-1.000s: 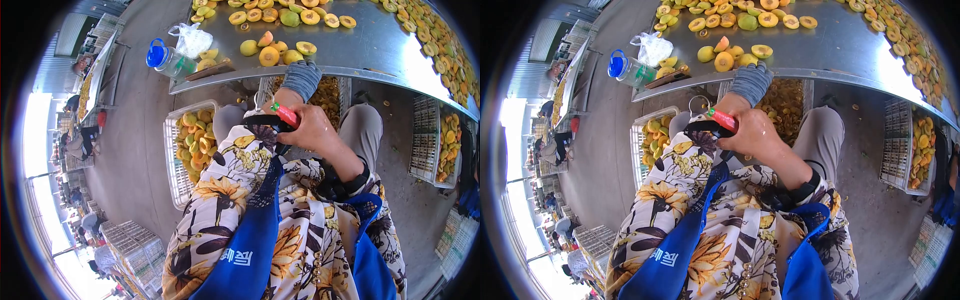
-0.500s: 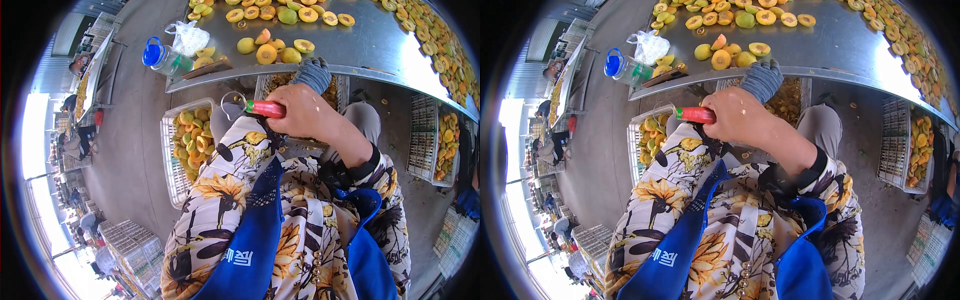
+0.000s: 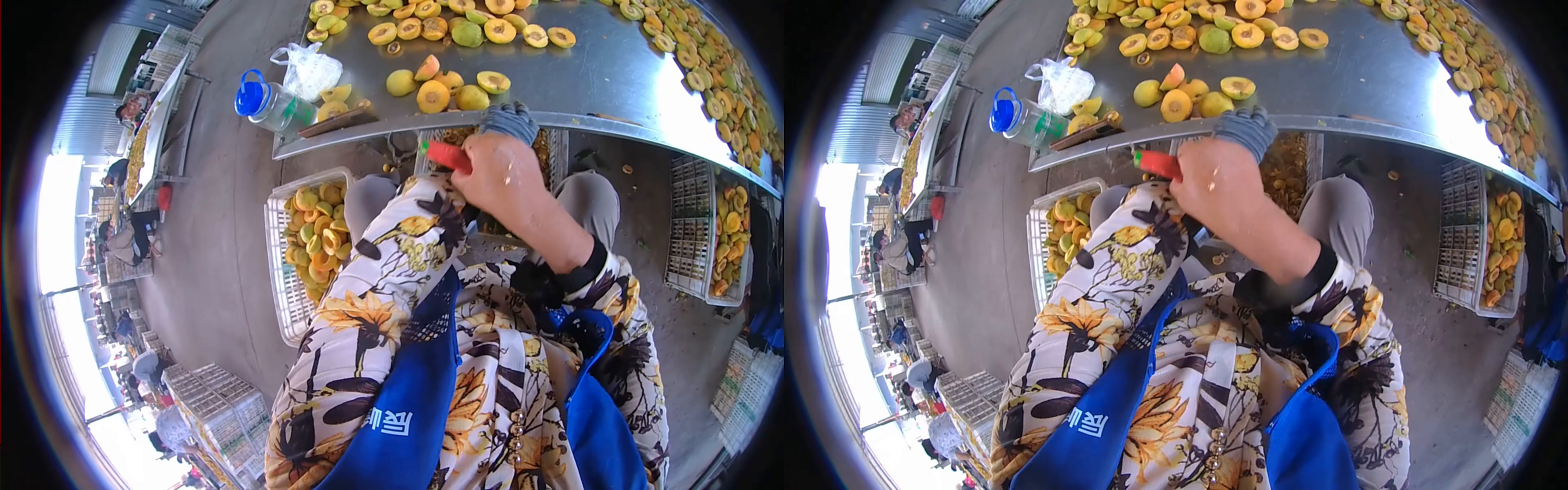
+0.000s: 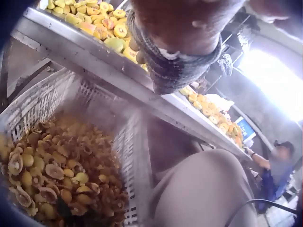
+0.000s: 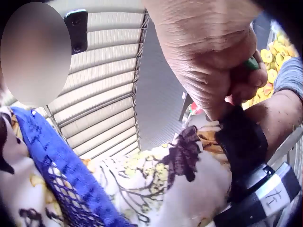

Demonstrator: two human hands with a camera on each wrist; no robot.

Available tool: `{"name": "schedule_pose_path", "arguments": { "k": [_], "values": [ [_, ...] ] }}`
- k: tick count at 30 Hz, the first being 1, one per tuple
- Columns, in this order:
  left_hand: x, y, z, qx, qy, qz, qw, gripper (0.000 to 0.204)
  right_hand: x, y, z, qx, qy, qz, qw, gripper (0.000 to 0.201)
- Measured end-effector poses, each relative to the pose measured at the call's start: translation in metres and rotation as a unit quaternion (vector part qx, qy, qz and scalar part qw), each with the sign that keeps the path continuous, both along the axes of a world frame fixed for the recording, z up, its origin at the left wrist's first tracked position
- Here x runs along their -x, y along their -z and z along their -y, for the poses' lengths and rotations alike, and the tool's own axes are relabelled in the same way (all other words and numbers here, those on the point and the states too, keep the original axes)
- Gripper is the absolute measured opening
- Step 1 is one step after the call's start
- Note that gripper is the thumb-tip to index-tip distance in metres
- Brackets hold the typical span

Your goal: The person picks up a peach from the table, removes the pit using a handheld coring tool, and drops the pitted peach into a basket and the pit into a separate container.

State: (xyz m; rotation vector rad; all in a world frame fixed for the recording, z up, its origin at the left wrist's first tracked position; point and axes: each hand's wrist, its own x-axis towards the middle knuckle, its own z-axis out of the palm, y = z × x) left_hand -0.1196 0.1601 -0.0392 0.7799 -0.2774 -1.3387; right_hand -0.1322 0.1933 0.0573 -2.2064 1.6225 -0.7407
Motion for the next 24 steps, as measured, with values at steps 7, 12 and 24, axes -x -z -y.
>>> {"name": "schedule_pose_path", "arguments": {
  "k": [7,12,24],
  "values": [
    [-0.073,-0.037,0.063,0.113,0.017,0.631,0.767,0.033,0.034,-0.013,-0.014,-0.154,0.078,0.286,0.943,0.044],
    [-0.126,-0.033,0.134,-0.076,0.219,0.851,0.471,0.051,0.063,0.041,-0.021,-0.145,0.178,0.239,0.944,0.042],
    [-0.11,-0.021,0.106,0.014,0.272,0.196,0.942,0.043,0.044,0.038,-0.016,-0.12,0.169,0.301,0.931,0.04]
  ]
}}
